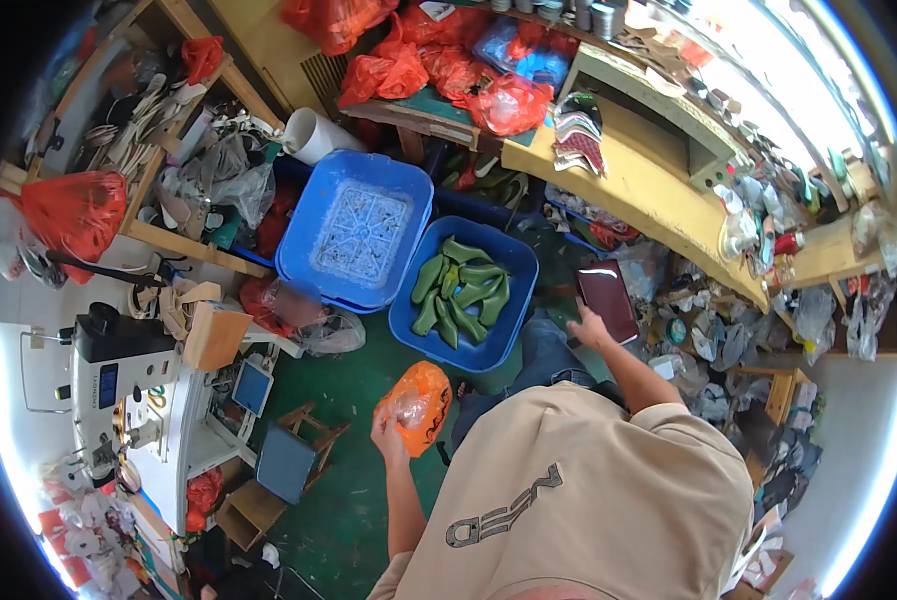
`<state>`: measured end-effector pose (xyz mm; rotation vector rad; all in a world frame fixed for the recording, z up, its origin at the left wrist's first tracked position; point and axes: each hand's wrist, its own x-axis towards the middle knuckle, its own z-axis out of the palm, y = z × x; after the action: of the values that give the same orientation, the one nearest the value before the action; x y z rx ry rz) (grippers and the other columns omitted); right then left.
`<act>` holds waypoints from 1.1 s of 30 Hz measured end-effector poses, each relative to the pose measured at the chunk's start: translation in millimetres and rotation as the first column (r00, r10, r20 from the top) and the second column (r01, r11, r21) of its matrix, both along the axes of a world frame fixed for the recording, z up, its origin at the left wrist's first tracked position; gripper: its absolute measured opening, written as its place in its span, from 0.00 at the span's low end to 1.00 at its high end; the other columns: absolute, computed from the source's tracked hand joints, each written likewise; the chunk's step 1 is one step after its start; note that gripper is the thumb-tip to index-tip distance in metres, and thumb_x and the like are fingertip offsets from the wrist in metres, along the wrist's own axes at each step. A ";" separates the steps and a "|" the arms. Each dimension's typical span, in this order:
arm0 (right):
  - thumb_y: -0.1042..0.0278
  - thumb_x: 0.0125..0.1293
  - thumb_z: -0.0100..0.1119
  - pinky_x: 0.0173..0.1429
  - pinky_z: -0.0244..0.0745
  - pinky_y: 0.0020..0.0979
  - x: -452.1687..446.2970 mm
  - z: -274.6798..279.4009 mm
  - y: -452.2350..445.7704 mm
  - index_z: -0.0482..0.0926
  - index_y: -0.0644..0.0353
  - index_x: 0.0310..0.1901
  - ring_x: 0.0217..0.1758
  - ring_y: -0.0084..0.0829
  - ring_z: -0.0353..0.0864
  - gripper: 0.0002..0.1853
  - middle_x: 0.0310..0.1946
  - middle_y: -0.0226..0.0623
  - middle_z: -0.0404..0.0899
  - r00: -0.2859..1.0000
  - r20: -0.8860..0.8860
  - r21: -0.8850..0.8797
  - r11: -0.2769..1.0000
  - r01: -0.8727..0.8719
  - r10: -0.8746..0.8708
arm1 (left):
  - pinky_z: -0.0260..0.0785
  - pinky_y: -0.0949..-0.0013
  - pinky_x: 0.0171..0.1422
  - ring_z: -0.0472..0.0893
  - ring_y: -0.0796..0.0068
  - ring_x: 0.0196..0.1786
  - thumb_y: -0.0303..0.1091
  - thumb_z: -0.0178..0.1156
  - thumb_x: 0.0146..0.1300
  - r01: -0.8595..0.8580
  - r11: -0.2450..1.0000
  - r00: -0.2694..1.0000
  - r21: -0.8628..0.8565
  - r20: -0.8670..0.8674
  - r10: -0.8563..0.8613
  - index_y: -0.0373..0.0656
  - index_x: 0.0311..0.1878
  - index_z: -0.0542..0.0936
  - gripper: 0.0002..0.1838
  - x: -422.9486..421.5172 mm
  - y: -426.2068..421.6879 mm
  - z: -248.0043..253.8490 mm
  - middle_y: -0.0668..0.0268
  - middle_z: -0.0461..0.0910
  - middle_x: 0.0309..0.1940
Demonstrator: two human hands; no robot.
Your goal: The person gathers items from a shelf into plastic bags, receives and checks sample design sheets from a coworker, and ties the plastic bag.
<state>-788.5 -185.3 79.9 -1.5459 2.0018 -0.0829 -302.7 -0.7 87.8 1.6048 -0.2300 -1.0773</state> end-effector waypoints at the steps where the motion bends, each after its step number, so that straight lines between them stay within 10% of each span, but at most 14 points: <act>1: 0.54 0.57 0.62 0.61 0.70 0.43 -3.4 4.6 -32.1 0.64 0.66 0.63 0.56 0.55 0.75 0.36 0.52 0.62 0.74 1.000 0.008 -0.030 0.999 0.010 -0.010 | 0.72 0.73 0.36 0.78 0.74 0.30 0.22 0.54 0.63 -0.045 0.999 0.999 0.016 0.008 0.045 0.28 0.54 0.73 0.16 -8.6 -0.3 17.0 0.61 0.79 0.32; 11: 0.47 0.56 0.63 0.69 0.59 0.46 -11.0 80.5 -555.0 0.54 0.58 0.70 0.67 0.59 0.58 0.44 0.66 0.65 0.55 0.935 -0.323 -0.710 0.617 -0.340 0.145 | 0.75 0.68 0.40 0.79 0.71 0.37 0.28 0.57 0.63 -0.403 0.858 0.911 0.317 0.055 0.408 0.29 0.56 0.71 0.19 -100.2 -19.1 28.3 0.60 0.77 0.38; 20: 0.17 0.48 0.47 0.64 0.47 0.72 -25.1 53.3 -829.4 0.48 0.64 0.72 0.71 0.66 0.48 0.62 0.71 0.62 0.45 0.849 -0.351 -0.733 0.680 0.013 -0.394 | 0.76 0.67 0.37 0.80 0.72 0.31 0.30 0.56 0.66 -0.469 0.715 0.870 0.519 0.131 0.476 0.31 0.55 0.71 0.18 -219.7 -69.9 66.7 0.63 0.78 0.27; 27: 0.17 0.54 0.36 0.65 0.36 0.76 -54.4 27.0 -913.1 0.57 0.64 0.70 0.72 0.70 0.42 0.57 0.71 0.55 0.50 0.892 -0.258 -0.529 0.827 0.191 -0.372 | 0.73 0.63 0.32 0.76 0.70 0.25 0.34 0.56 0.64 -0.575 0.538 0.783 0.616 0.226 0.579 0.36 0.47 0.75 0.13 -265.1 -79.9 90.0 0.64 0.76 0.24; 29: 0.27 0.61 0.39 0.68 0.48 0.66 -70.2 16.6 -917.6 0.68 0.64 0.63 0.70 0.63 0.56 0.45 0.66 0.53 0.63 0.776 -0.485 -0.519 0.847 0.116 -0.403 | 0.66 0.57 0.29 0.69 0.66 0.24 0.48 0.54 0.64 -0.515 0.506 0.784 0.692 0.142 0.605 0.51 0.39 0.78 0.12 -266.6 -35.7 83.9 0.64 0.73 0.24; 32: 0.35 0.62 0.45 0.64 0.65 0.50 -119.0 -7.2 -943.2 0.76 0.61 0.56 0.60 0.51 0.73 0.36 0.56 0.52 0.75 0.835 -0.190 -0.684 0.680 0.264 -0.516 | 0.76 0.66 0.28 0.78 0.71 0.20 0.24 0.57 0.61 -0.446 0.530 0.852 0.721 0.162 0.497 0.27 0.43 0.76 0.10 -274.8 -33.5 83.8 0.64 0.77 0.21; 33: 0.39 0.61 0.48 0.61 0.68 0.47 -111.7 6.1 -928.6 0.78 0.61 0.53 0.58 0.49 0.75 0.32 0.54 0.50 0.76 0.838 -0.350 -0.609 0.781 0.137 -0.419 | 0.76 0.66 0.27 0.77 0.71 0.19 0.23 0.57 0.61 -0.460 0.531 0.841 0.712 0.156 0.519 0.27 0.41 0.77 0.08 -276.7 -30.6 83.5 0.63 0.77 0.21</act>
<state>-900.3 -1113.9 86.0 -1.7012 2.7888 -0.5168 -579.5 -31.3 171.3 2.1417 0.7945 -0.7926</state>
